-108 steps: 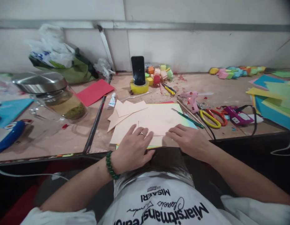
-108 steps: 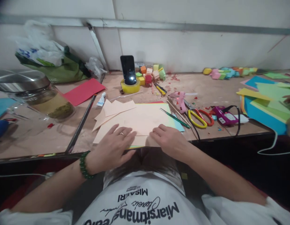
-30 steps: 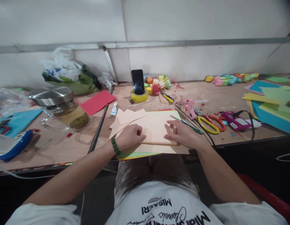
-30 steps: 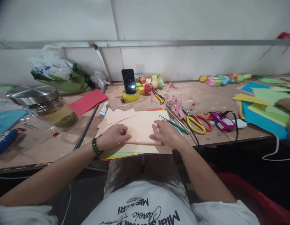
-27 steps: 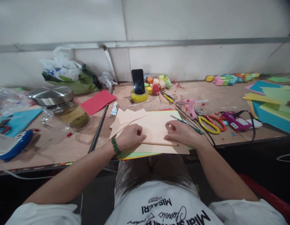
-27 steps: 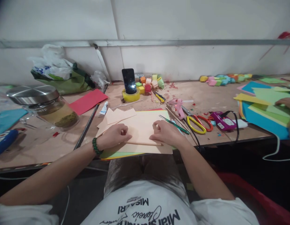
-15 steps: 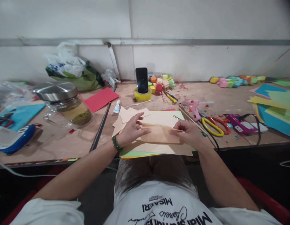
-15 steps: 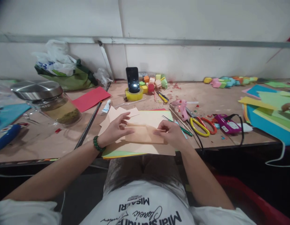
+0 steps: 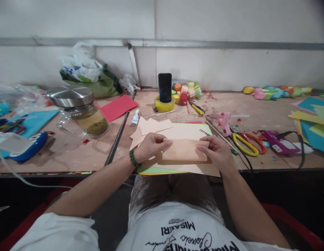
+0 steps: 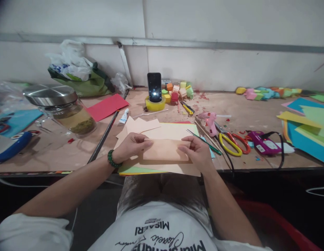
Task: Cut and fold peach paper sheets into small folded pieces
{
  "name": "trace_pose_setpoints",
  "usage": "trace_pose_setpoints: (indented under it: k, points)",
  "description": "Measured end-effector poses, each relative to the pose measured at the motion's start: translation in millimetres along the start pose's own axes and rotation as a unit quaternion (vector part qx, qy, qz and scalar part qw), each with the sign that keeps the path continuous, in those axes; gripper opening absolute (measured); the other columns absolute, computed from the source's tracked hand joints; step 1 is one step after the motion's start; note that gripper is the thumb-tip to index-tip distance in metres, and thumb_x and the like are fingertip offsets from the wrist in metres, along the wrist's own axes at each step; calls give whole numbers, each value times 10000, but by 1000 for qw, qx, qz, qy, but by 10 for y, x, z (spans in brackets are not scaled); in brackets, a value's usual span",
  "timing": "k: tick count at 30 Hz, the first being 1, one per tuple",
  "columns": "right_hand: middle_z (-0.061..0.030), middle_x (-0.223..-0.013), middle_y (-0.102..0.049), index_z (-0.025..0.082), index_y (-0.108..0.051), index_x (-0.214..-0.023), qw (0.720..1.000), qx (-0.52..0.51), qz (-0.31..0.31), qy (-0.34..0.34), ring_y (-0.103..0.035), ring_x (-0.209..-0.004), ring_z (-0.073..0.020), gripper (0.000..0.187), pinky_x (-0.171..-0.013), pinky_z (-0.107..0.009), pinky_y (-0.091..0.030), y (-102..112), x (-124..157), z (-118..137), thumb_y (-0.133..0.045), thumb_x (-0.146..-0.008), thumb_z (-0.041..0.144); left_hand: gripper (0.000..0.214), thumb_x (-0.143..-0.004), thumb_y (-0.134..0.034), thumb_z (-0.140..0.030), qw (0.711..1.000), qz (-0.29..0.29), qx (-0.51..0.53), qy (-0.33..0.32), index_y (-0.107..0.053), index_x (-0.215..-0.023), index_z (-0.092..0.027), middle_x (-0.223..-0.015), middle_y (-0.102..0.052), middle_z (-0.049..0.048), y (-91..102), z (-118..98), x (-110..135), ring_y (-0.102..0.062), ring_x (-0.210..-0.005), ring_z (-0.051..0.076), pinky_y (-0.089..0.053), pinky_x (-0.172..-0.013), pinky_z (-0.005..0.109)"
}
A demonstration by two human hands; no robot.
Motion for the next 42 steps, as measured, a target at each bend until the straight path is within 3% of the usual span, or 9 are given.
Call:
trace_pose_setpoints:
  k: [10, 15, 25, 35, 42]
  points:
    - [106, -486, -419, 216, -645, -922, 999, -35, -35, 18, -443, -442, -94, 369, -455, -246, -411, -5, 5, 34, -817, -644, 389, 427, -752, -619, -468, 999, 1, -35, 13, -490, -494, -153, -464, -415, -38, 17, -33, 18, -316, -470, 58, -241, -441, 194]
    - [56, -586, -589, 232, -635, -962, 996, -83, -24, -1, -578, -549, -138, 453, -547, -284, -490, -3, -2, -2, -839, -629, 462, 450, -757, -614, -475, 998, -1, -56, 10, -471, -476, -154, -455, -395, -42, 20, -72, 12, -307, -470, 57, -256, -446, 186]
    - [7, -682, -700, 215, -609, -1031, 996, -86, -38, 7, -652, -633, -165, 519, -603, -291, -523, -7, 11, -12, -835, -643, 475, 391, -722, -674, -448, 999, -7, -37, 17, -541, -520, -141, -494, -494, -24, 24, -63, 13, -396, -494, 65, -311, -461, 175]
    - [34, -584, -640, 217, -637, -1007, 996, -48, -61, 33, -583, -519, -139, 422, -493, -264, -474, 5, 28, -48, -809, -678, 418, 335, -669, -757, -421, 999, -17, 31, 22, -602, -601, -133, -545, -567, -15, 15, -4, 10, -506, -511, 73, -408, -473, 165]
    - [55, -587, -599, 222, -617, -1026, 996, -41, -58, 46, -581, -542, -138, 434, -522, -272, -486, 1, 27, -3, -805, -685, 413, 334, -682, -754, -415, 1000, -12, 22, 4, -595, -589, -137, -525, -561, -18, 18, -45, 24, -495, -496, 73, -411, -468, 168]
Point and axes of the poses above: each hand's wrist, its own x-axis away from the middle knuckle, its own y-axis out of the back of the hand, z = x × y, the point moved 1 cm from there along -x, towards the middle knuckle
